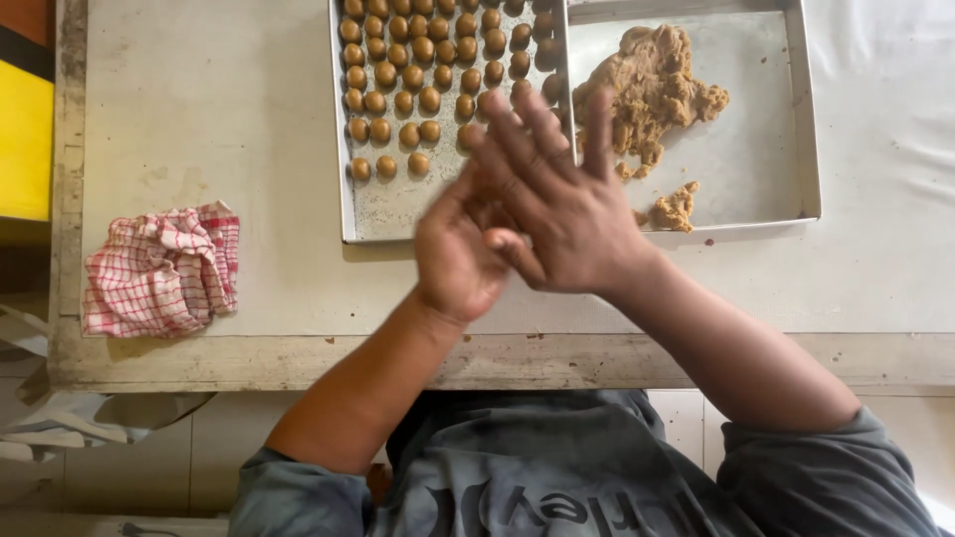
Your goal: The person is taking small pieces of dough from a tray, rolling them into uniform balls between their palms, and placing them in a grid on a separate baking tray.
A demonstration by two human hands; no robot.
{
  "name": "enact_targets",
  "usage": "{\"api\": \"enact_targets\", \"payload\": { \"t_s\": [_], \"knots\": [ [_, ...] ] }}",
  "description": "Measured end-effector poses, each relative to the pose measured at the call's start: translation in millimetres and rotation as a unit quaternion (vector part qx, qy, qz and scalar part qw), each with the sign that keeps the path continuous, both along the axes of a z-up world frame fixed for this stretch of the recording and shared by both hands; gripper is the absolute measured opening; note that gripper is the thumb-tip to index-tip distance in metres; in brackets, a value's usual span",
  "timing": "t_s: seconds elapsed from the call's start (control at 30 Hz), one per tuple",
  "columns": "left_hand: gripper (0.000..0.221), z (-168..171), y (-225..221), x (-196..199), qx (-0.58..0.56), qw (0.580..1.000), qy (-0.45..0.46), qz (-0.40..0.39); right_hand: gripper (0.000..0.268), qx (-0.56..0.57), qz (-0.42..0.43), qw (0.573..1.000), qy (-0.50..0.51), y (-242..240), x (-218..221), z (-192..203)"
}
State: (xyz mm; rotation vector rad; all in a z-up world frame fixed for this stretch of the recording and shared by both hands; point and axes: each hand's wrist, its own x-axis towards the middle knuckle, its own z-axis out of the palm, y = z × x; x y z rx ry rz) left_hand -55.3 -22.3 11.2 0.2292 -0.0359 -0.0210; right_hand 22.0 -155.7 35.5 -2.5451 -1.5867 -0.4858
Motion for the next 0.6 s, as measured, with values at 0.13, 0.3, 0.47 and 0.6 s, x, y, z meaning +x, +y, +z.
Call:
{"api": "enact_targets", "payload": {
  "t_s": [0.13, 0.3, 0.47, 0.6],
  "knots": [
    [0.064, 57.7, 14.9, 20.4, -0.135, 0.983, 0.116, 0.041, 0.076, 0.021, 0.091, 0.995, 0.043, 2.1, -15.7, -9.2],
    [0.088, 50.9, 23.5, 25.9, -0.123, 0.987, 0.077, 0.071, 0.064, 0.089, 0.233, 0.965, 0.079, -1.7, -14.1, -24.5],
    [0.087, 49.9, 28.1, 26.6, -0.114, 0.985, 0.056, 0.120, 0.053, 0.158, 0.252, 0.952, 0.070, -1.7, -11.8, -27.5],
    [0.096, 37.7, 18.5, 22.8, -0.140, 0.988, 0.057, 0.043, 0.063, 0.107, 0.203, 0.970, 0.081, 5.2, -20.0, -25.7]
  ]
}}
